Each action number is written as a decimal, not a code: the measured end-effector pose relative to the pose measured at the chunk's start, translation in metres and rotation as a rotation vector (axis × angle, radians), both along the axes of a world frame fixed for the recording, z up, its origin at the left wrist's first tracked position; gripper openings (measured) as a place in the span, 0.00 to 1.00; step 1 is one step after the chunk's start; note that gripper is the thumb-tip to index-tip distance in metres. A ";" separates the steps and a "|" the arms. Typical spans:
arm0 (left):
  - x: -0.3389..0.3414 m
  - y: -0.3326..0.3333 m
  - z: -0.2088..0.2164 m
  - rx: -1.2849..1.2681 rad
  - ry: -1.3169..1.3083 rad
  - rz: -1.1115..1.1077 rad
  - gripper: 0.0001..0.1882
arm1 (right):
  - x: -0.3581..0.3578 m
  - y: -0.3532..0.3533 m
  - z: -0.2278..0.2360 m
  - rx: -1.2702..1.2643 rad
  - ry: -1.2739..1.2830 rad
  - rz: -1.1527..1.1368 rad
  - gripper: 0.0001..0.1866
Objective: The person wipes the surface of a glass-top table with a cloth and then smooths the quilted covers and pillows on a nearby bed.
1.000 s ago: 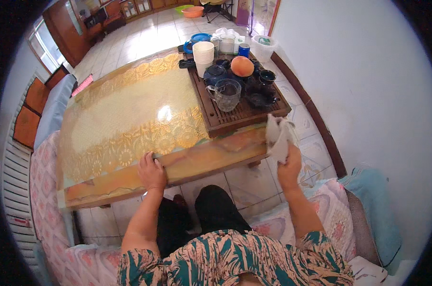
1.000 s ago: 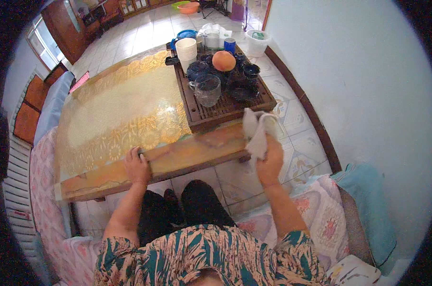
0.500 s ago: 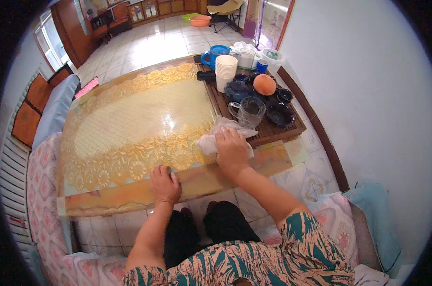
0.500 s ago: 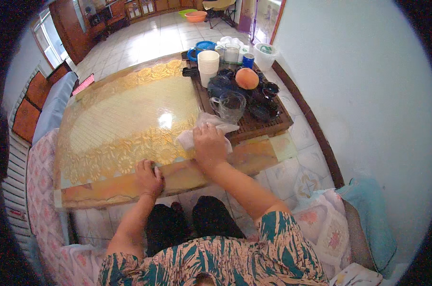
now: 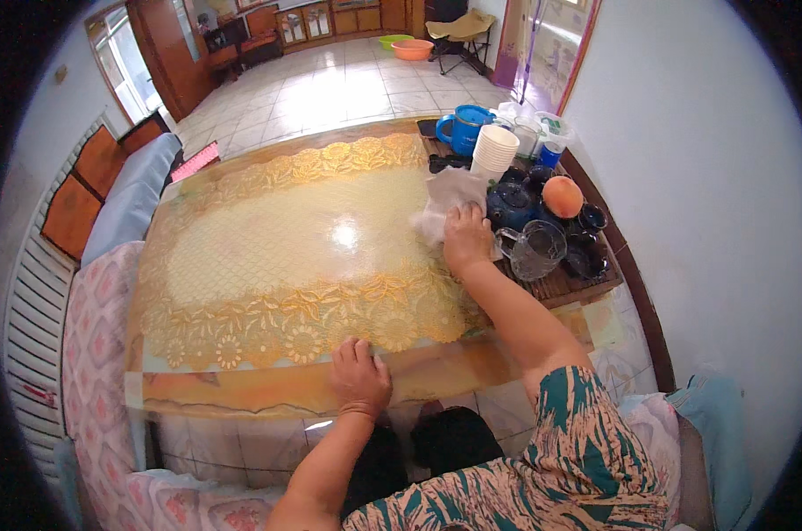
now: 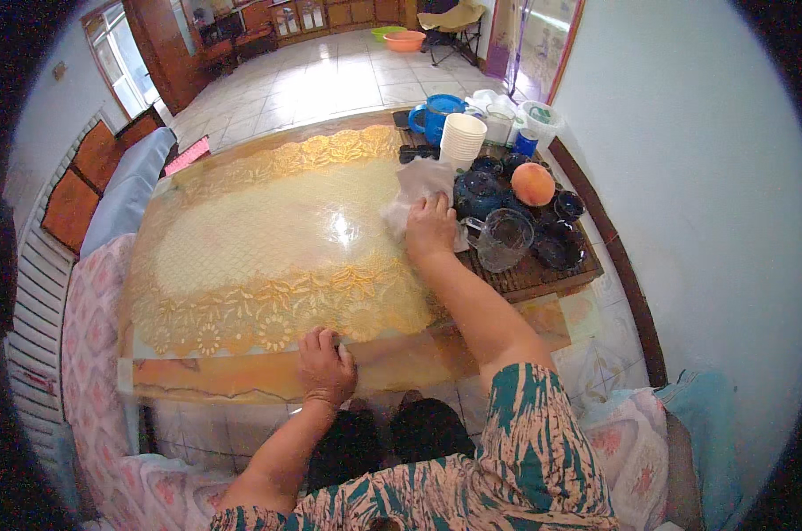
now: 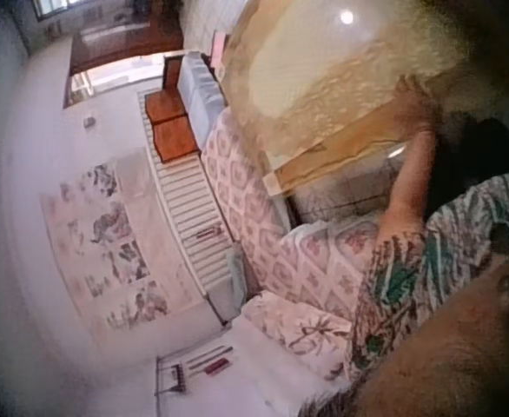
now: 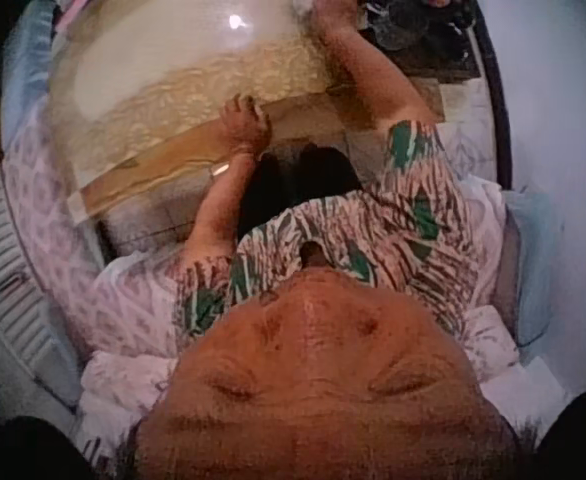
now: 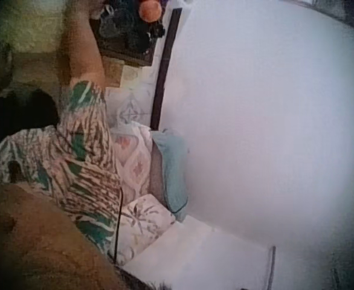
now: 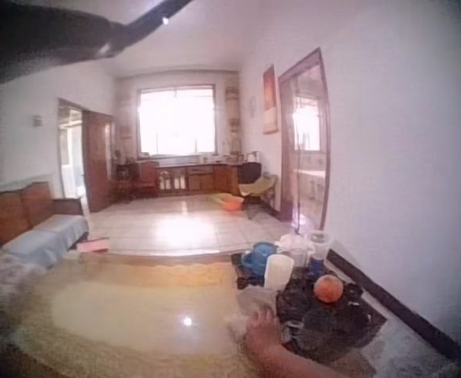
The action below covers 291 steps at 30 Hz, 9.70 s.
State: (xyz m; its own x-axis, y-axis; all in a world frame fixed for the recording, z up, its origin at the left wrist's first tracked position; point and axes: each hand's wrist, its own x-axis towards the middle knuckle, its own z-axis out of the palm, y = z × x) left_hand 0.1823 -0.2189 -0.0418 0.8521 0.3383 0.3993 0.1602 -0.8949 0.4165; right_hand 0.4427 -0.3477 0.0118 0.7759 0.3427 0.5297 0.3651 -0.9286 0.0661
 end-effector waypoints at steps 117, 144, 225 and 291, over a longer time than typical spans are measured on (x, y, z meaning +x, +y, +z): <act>0.003 -0.008 -0.004 0.011 0.013 0.036 0.15 | -0.226 -0.113 0.011 0.079 0.225 0.552 0.24; -0.001 -0.006 0.001 0.008 0.027 0.030 0.14 | -0.191 -0.282 -0.030 0.154 0.088 -0.030 0.33; -0.077 0.020 0.009 0.023 0.154 -0.321 0.39 | -0.231 -0.066 0.007 -0.083 0.469 0.922 0.41; 0.003 0.111 -0.070 0.279 0.137 -0.020 0.29 | -0.076 -0.274 -0.053 -0.338 0.286 0.601 0.45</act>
State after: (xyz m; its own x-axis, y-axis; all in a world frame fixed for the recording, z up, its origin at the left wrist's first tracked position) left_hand 0.1856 -0.1079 -0.1119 0.9098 0.2141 0.3555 0.1786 -0.9753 0.1302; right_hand 0.3662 -0.6220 -0.0409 0.4954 0.8595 0.1260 0.8491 -0.5097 0.1384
